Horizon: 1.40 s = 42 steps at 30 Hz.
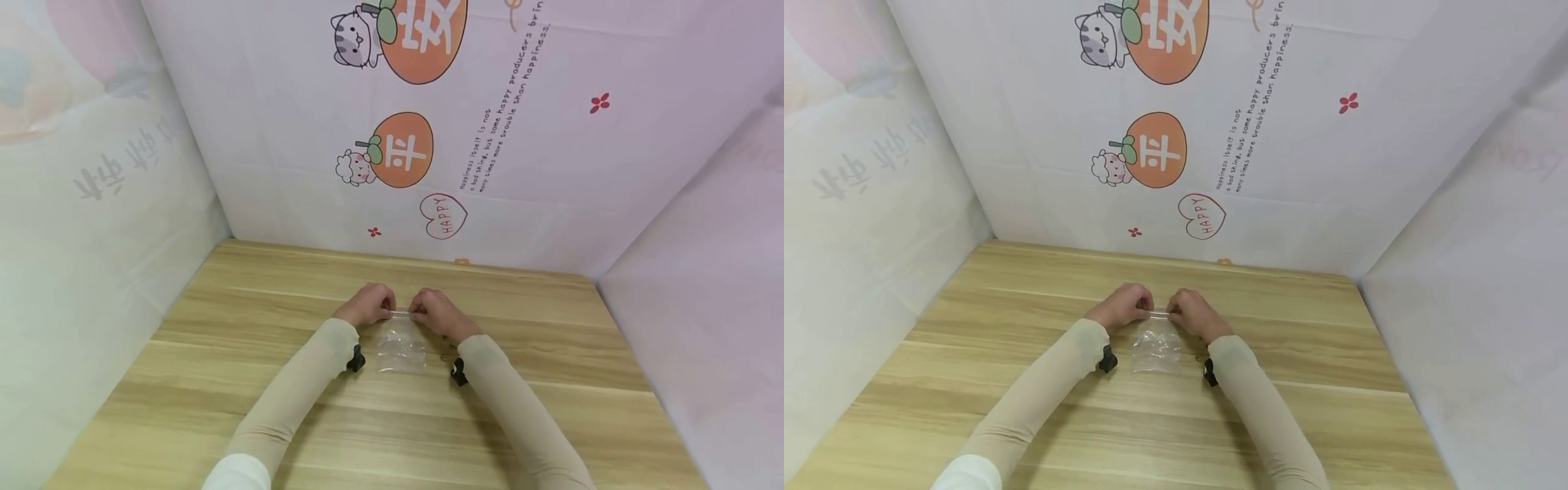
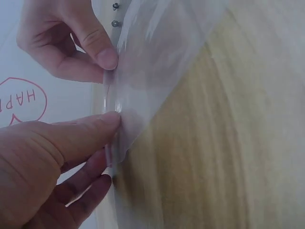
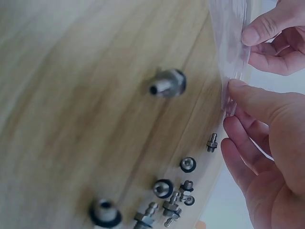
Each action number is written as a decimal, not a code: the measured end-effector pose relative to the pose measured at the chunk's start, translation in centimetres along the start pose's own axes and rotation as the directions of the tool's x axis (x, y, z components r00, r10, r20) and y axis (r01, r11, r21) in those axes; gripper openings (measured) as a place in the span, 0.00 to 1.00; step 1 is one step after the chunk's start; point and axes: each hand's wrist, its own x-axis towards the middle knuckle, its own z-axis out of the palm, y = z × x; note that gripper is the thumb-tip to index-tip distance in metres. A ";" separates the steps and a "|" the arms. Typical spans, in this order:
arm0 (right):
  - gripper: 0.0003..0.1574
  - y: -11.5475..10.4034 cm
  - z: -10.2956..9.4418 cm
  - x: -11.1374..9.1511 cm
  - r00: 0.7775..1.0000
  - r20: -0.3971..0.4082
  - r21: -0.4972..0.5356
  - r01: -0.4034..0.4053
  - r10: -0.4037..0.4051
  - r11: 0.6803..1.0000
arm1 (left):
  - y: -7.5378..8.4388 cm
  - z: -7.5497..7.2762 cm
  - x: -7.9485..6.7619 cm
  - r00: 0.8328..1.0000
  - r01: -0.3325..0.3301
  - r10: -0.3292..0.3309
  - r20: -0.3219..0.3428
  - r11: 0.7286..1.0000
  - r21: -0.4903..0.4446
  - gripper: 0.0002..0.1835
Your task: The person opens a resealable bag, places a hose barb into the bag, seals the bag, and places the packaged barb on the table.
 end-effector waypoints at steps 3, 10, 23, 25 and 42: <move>0.03 -0.1 0.1 0.1 1.000 0.004 0.002 -0.012 0.012 1.000 | -0.1 0.2 0.0 1.000 -0.010 0.010 -0.016 1.000 0.019 0.05; 0.08 -0.2 -0.3 0.0 0.999 0.038 0.071 -0.009 0.006 0.997 | 0.1 0.3 -0.4 0.997 -0.064 0.068 -0.047 0.995 0.075 0.03; 0.07 0.0 -1.2 -0.4 0.990 0.104 0.269 -0.118 0.093 0.956 | 0.2 0.2 -1.5 0.964 -0.225 0.243 -0.110 0.963 0.150 0.09; 0.08 -0.1 -1.1 -0.6 0.987 0.111 0.287 -0.142 0.114 0.947 | 0.4 0.2 -1.8 0.968 -0.205 0.223 -0.112 0.966 0.155 0.09; 0.12 -3.5 -2.1 -4.0 0.923 0.057 0.490 -0.358 0.380 0.795 | 2.5 2.0 -4.1 0.987 -0.016 -0.047 -0.154 0.924 -0.382 0.05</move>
